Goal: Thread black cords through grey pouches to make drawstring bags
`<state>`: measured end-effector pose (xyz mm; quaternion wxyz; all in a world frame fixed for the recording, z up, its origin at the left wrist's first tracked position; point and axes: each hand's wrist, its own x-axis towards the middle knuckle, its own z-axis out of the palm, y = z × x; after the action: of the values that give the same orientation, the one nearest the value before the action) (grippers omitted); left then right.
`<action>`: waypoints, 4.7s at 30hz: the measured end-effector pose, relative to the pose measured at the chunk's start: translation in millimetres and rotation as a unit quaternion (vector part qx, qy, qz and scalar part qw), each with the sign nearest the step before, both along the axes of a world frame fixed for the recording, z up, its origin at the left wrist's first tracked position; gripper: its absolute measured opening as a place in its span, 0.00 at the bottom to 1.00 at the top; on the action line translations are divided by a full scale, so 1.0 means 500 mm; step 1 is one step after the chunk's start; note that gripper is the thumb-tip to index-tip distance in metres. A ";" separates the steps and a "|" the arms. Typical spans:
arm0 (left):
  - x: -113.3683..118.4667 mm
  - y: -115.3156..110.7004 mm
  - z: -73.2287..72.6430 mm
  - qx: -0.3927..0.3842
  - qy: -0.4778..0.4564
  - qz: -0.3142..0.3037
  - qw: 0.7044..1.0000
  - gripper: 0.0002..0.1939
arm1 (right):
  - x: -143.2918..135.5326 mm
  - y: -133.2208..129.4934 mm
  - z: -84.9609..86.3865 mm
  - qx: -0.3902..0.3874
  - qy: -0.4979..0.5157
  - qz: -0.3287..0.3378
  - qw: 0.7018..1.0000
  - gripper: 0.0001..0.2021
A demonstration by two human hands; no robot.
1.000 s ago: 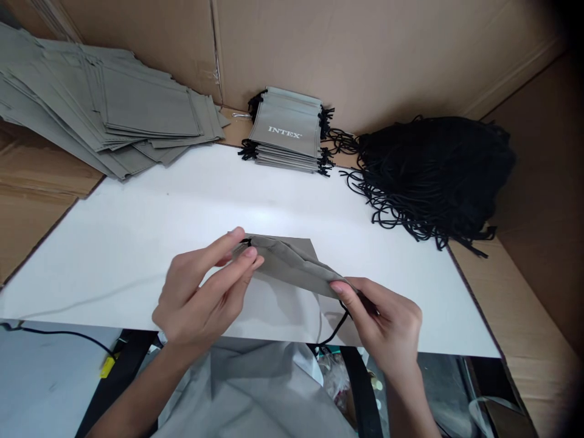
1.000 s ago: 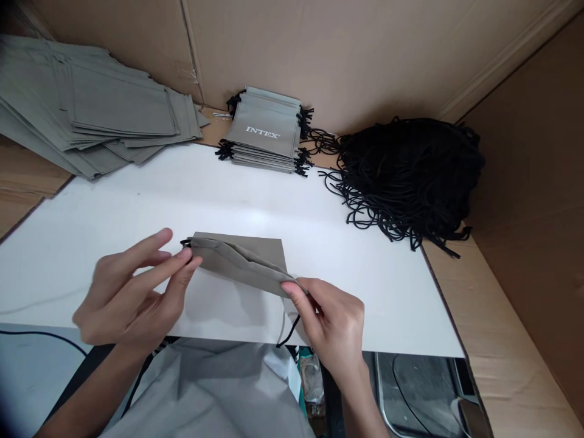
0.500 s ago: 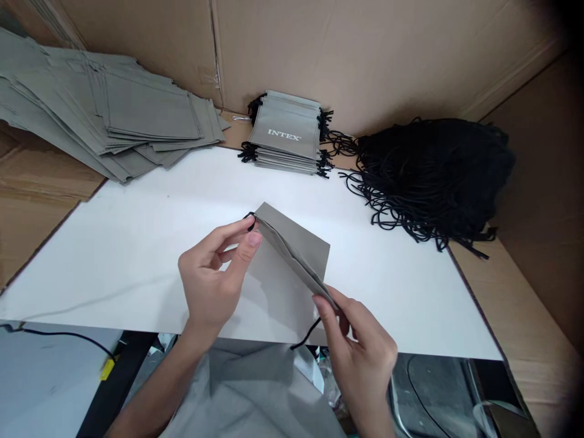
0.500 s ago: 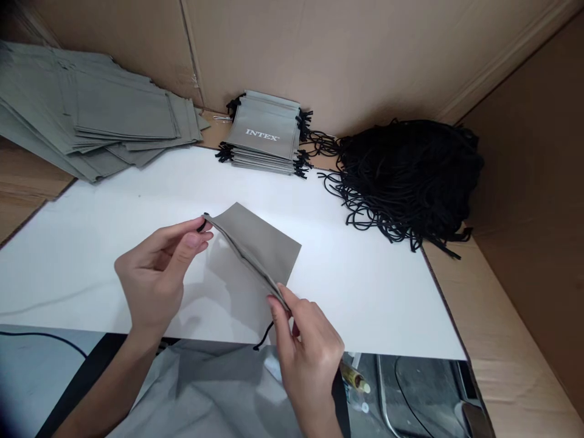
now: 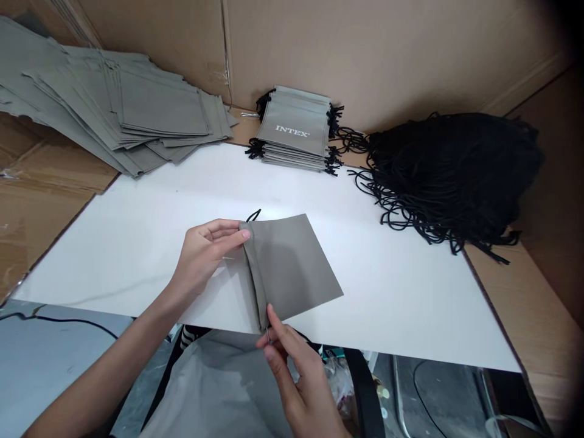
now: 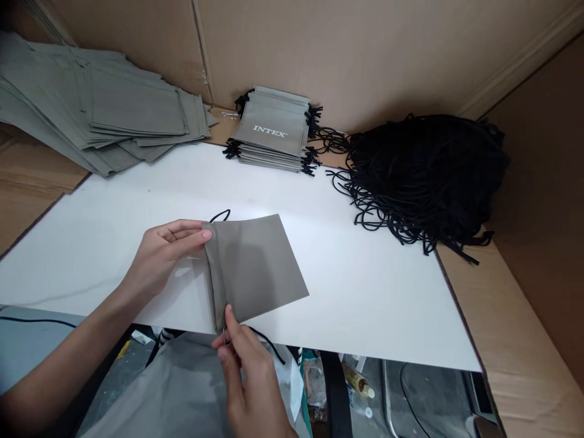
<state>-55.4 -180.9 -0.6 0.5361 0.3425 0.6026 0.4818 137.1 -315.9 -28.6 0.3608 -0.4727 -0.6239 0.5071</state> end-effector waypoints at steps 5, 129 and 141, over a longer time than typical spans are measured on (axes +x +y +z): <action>0.011 0.003 0.010 -0.009 -0.046 -0.028 0.999 0.16 | -0.008 -0.011 -0.009 -0.086 0.029 -0.067 0.994 0.18; 0.043 -0.049 0.038 0.060 -0.135 0.020 0.989 0.12 | -0.006 -0.002 -0.001 -0.254 0.107 -0.176 0.945 0.22; 0.035 -0.045 0.019 0.065 -0.120 -0.044 0.990 0.16 | -0.015 -0.011 -0.002 -0.263 0.124 -0.175 0.941 0.21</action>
<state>-37.7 -203.4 9.2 0.6021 0.3421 0.4856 0.5335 129.6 -321.6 -29.4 0.3809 -0.5858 -0.3267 0.6364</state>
